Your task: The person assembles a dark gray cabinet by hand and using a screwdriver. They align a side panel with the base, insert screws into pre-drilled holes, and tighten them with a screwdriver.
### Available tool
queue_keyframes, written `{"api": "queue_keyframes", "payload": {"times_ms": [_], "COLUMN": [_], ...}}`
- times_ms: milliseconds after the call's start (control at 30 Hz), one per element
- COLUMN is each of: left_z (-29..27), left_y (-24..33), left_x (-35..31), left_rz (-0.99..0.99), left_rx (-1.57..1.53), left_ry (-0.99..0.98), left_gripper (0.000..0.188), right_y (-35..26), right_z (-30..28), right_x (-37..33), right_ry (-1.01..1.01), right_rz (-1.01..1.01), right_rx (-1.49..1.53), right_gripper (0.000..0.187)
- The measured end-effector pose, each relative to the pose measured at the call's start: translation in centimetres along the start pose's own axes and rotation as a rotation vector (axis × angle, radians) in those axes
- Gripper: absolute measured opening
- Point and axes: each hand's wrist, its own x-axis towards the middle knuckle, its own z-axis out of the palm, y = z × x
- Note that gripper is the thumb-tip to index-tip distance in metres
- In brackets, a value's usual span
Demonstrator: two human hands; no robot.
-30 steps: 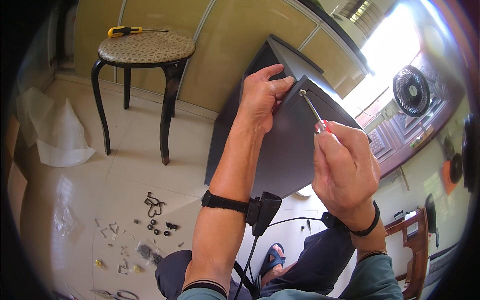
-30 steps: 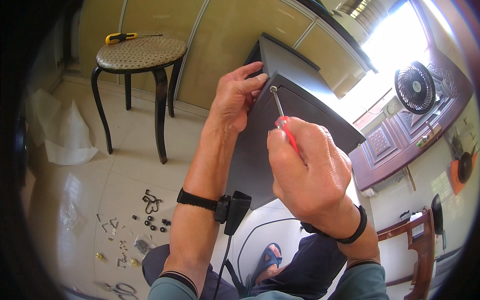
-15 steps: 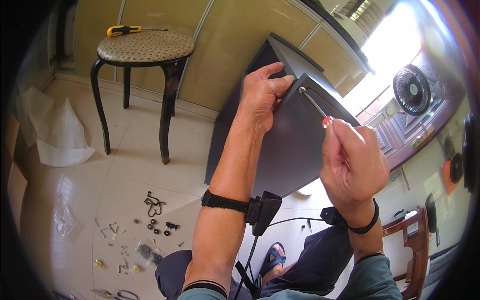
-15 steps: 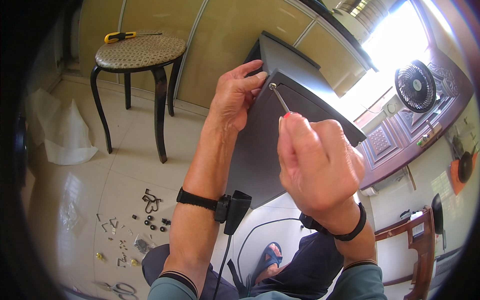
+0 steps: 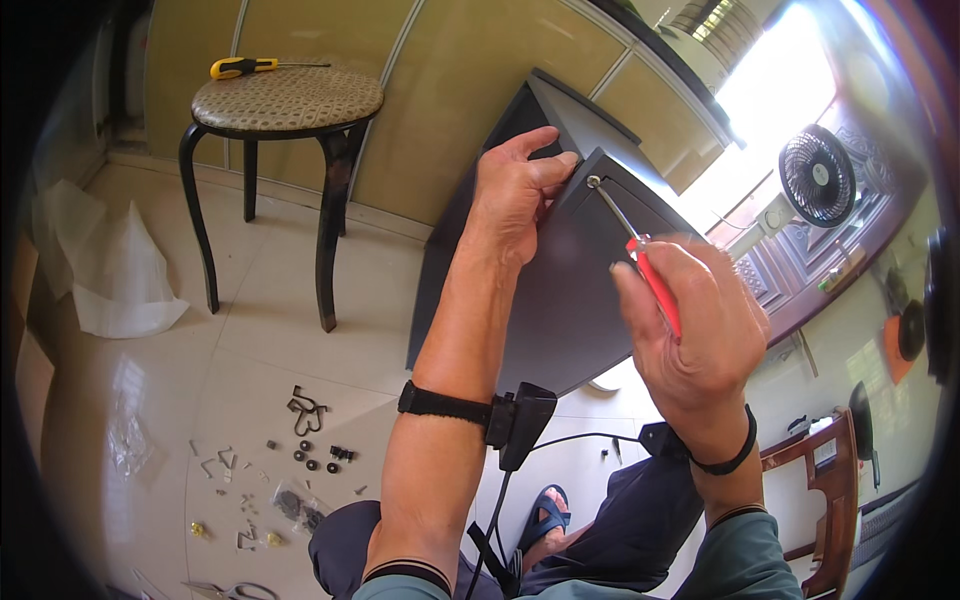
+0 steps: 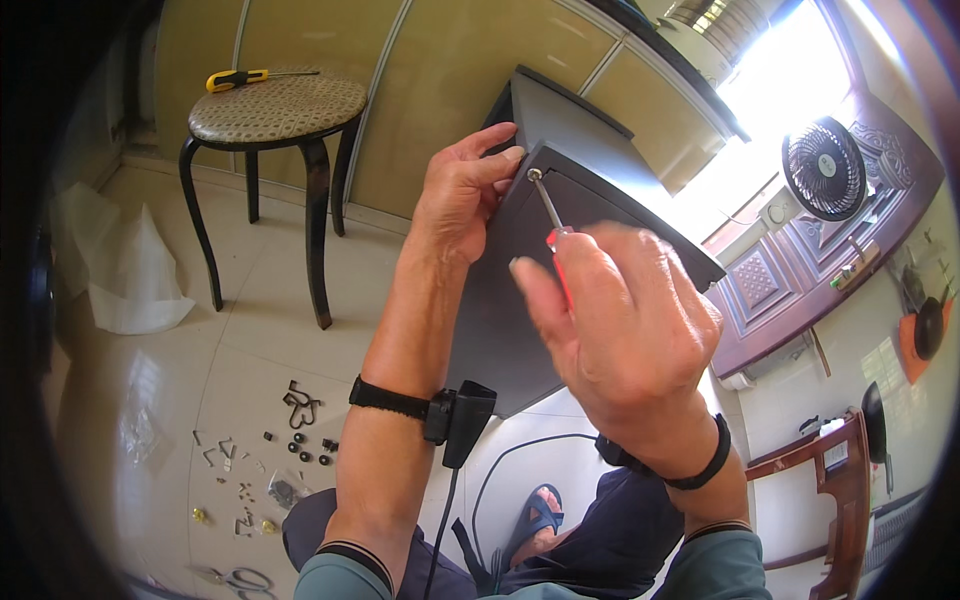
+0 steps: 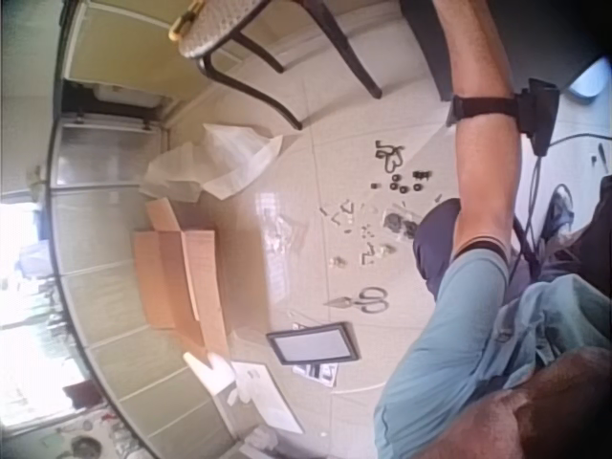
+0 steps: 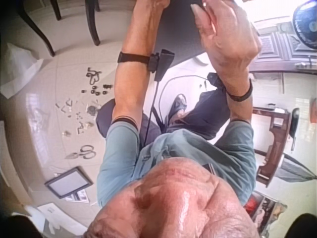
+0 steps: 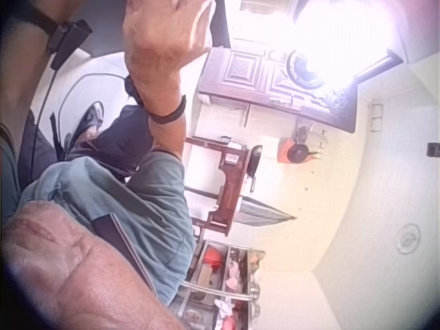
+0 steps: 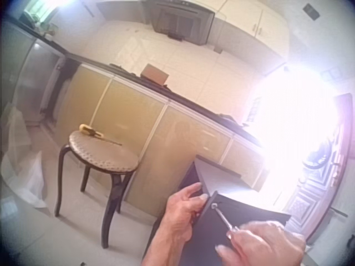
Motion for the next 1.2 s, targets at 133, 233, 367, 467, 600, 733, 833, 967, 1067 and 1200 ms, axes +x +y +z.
{"api": "queue_keyframes", "payload": {"times_ms": [133, 233, 367, 467, 600, 733, 833, 967, 1067, 1200], "left_z": [-0.3, -0.3, -0.3, -0.6, -0.9, 0.1, -0.3, -0.1, -0.3, -0.4], "left_y": [0.0, -0.2, -0.5, -0.3, -0.3, -0.2, -0.1, 0.4, 0.8, 1.4], "left_x": [0.1, 0.2, 0.4, 0.4, 0.4, 0.3, 0.4, 0.2, 0.7, 0.8], "left_rz": [0.01, 0.021, 0.025, 0.013, 0.007, 0.015, -0.006, -0.068, -0.185, -0.277], "left_rx": [0.022, 0.027, 0.009, 0.035, 0.053, -0.004, 0.018, 0.057, 0.066, 0.104], "left_ry": [-0.011, -0.013, -0.001, -0.034, -0.029, 0.015, 0.007, 0.012, 0.062, -0.017], "left_gripper": [0.067, 0.066, 0.071, 0.064, 0.063, 0.069, 0.069, 0.064, 0.054, 0.032], "right_y": [0.9, 0.9, 0.3, 0.6, 0.6, 0.4, -0.1, 0.1, 0.4, 0.7], "right_z": [0.6, 1.0, 0.1, 0.4, 1.2, 1.1, 0.5, 1.0, 1.4, 1.6], "right_x": [0.0, -0.8, -0.7, 0.0, -0.7, -0.9, -0.3, 0.1, -0.1, 0.0], "right_ry": [0.061, 0.12, 0.009, 0.09, 0.126, 0.112, 0.026, 0.106, 0.139, 0.161], "right_rz": [-0.131, -0.168, 0.056, -0.041, -0.116, -0.041, 0.074, -0.046, -0.064, -0.065], "right_rx": [0.071, 0.026, -0.064, -0.023, 0.036, 0.005, -0.027, 0.043, 0.066, 0.087], "right_gripper": [0.032, 0.033, 0.033, 0.034, 0.033, 0.03, 0.029, 0.028, 0.03, 0.033]}}
